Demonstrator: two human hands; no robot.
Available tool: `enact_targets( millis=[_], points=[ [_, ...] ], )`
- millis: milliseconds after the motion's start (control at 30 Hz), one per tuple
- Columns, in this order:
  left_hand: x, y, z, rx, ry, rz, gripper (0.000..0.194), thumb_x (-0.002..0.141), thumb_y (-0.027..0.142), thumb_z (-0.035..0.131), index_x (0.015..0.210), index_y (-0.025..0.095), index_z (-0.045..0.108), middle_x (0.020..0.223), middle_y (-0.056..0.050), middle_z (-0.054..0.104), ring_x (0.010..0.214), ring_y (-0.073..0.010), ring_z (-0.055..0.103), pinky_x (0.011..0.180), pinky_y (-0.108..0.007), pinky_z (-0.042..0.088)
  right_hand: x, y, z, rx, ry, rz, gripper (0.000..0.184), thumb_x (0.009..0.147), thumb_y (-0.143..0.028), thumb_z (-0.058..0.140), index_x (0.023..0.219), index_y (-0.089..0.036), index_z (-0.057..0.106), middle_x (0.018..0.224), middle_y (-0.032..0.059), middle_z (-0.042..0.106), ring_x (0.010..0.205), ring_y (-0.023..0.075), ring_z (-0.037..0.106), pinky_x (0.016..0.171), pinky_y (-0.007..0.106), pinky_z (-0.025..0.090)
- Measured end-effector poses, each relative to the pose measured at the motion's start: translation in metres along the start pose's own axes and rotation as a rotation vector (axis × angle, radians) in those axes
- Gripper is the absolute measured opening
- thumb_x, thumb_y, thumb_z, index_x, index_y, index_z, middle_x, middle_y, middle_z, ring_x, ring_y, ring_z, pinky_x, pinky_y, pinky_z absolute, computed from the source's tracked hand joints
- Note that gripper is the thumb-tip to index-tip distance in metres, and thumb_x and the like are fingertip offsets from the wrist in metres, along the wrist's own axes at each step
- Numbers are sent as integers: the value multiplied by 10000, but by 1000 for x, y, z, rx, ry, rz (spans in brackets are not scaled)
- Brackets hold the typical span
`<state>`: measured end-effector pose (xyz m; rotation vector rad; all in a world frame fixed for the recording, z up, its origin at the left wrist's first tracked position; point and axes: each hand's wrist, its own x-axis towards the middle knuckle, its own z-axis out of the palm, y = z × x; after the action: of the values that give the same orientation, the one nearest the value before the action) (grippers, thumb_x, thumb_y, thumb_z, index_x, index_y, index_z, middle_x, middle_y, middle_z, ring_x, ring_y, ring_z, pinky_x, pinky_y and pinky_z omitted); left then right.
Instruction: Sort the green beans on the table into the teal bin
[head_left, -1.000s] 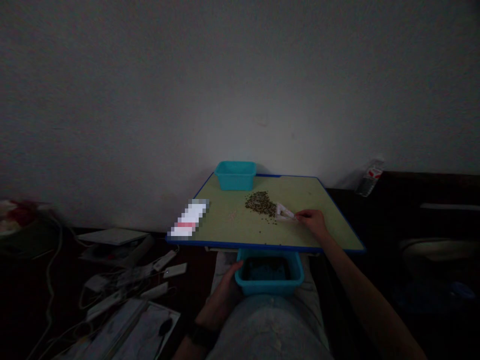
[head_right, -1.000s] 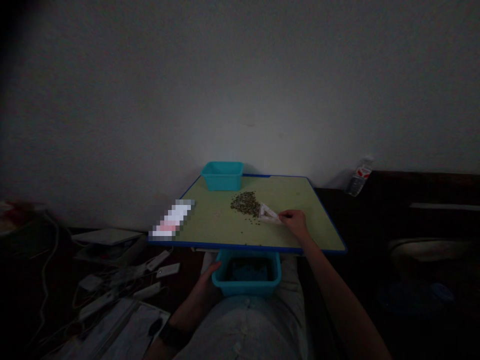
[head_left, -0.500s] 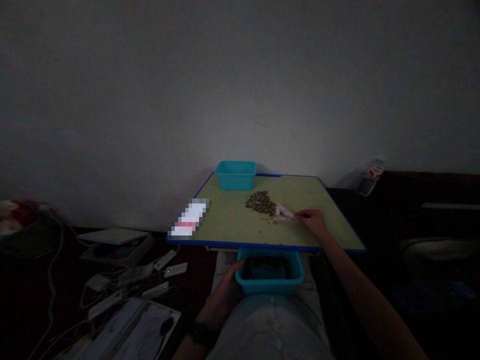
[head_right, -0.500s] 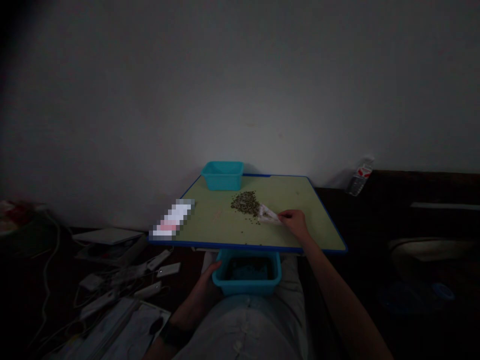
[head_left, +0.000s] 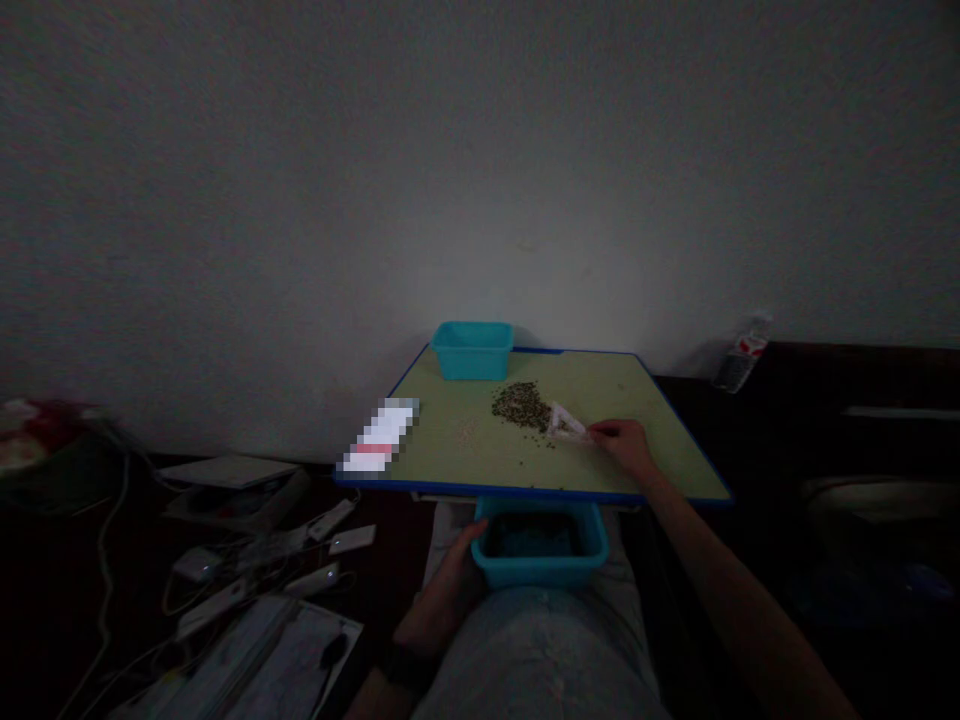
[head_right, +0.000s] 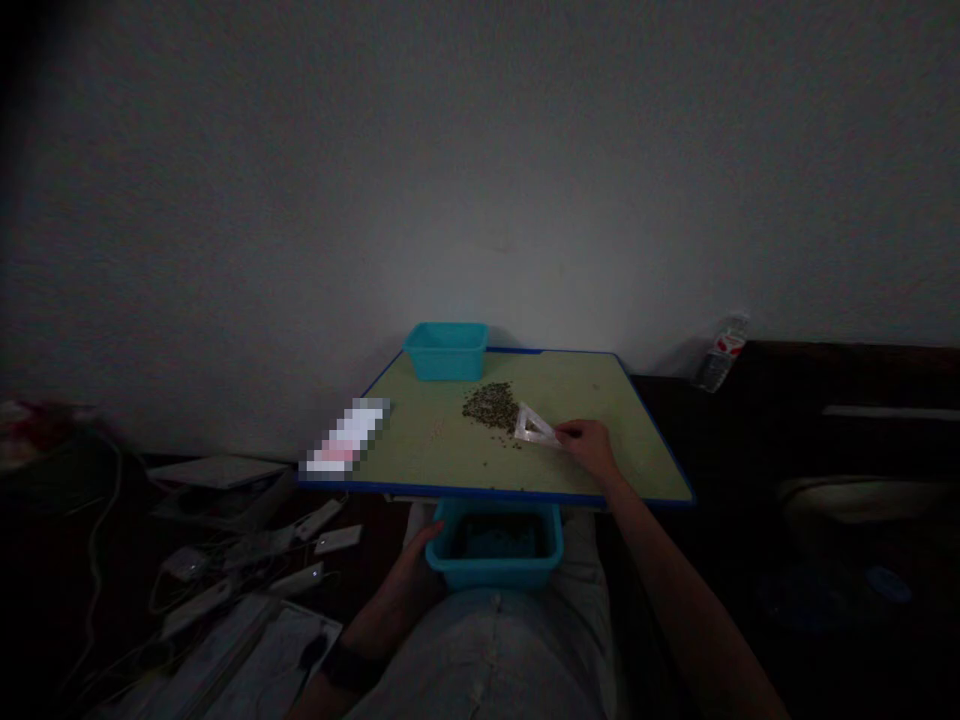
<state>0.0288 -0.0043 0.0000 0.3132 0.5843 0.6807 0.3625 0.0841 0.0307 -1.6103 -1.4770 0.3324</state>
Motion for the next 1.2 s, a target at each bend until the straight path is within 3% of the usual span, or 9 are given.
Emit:
enact_targets(
  millis=[267,433,633,1200],
  points=[
    [4,-3,-6,5,-15,23,302,890,317,574,1118,157,691,841,-49,822,998,-262,729,1006,-359,458,-2,-8,-2,-27,-36,-64,179,755,-309,664,823,-216,801,838,69,784,758,249,732,742,353,566],
    [4,-3,-7,17,-7,18,402,885,349,584,1211,120,640,979,-90,815,1081,-284,700,1011,-394,461,-3,-11,-2,-53,-65,-94,189,773,-317,656,834,-212,800,839,70,783,773,250,730,740,349,559],
    [1,0,-3,18,-2,11,353,887,351,582,1146,130,675,935,-79,822,1092,-289,698,1028,-397,456,-3,-12,2,-78,-84,-128,205,804,-322,633,868,-217,796,858,62,783,765,236,724,743,339,552],
    [-1,-2,0,12,-26,-4,470,890,371,575,1272,98,598,1084,-113,796,1191,-297,645,1057,-421,439,-4,-11,2,-105,-164,-166,218,819,-305,615,912,-227,796,885,55,781,771,222,712,721,328,533]
  ],
)
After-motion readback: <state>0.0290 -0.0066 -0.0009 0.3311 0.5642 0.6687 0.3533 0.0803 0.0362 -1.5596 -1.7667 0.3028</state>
